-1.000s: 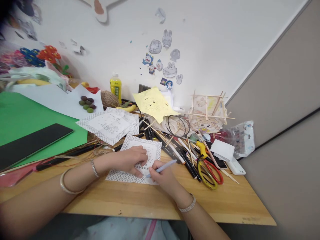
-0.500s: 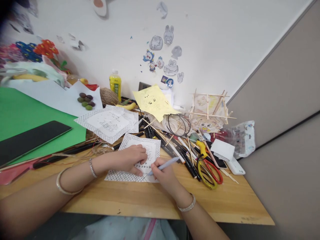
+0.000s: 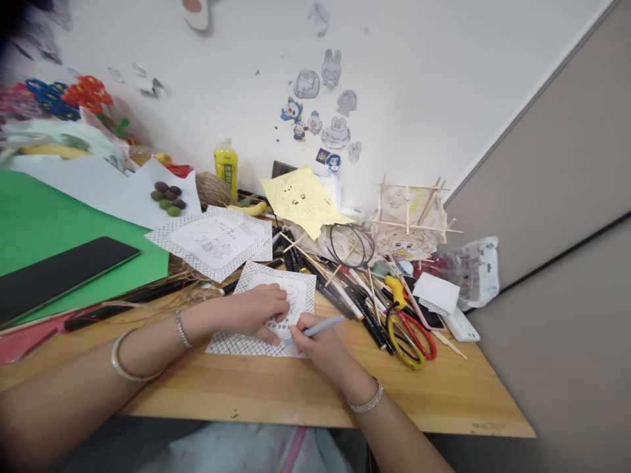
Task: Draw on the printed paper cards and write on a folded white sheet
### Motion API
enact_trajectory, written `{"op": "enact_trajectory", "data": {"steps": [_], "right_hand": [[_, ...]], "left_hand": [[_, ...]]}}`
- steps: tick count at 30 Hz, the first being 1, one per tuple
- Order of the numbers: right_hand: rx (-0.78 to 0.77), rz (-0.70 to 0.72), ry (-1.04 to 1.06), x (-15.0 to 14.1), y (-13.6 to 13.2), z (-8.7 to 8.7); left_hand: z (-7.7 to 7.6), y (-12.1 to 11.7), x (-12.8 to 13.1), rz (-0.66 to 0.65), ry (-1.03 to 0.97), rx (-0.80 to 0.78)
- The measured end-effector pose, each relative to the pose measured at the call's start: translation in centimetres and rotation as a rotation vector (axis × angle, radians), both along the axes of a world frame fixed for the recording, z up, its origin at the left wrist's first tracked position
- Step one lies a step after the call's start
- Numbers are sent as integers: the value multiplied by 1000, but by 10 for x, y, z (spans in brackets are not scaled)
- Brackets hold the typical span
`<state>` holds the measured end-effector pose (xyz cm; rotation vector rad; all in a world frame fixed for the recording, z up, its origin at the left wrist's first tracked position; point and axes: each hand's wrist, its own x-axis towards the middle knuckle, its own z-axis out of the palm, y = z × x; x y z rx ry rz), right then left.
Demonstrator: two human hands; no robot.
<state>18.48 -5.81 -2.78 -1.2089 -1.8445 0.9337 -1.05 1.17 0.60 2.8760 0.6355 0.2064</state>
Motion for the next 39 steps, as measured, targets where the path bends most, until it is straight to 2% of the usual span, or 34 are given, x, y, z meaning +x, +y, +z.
{"op": "enact_trajectory", "data": {"steps": [7,12,17,34,39], "right_hand": [[-123,-22,87,0,0,-1],[-78,-12,63,1,0,-3],[-156,-15,103,2,0,-4],[-146,-42,124,6,0,-5],[-82,-63,107,6,0,-4]], "left_hand": [[3,-1,1,21,35,-13],[3,-1,1,21,34,-15],[2,-1,1,23,32,-15],[2,0,1,25,55,-23],[1,0,1,26,53,-18]]}}
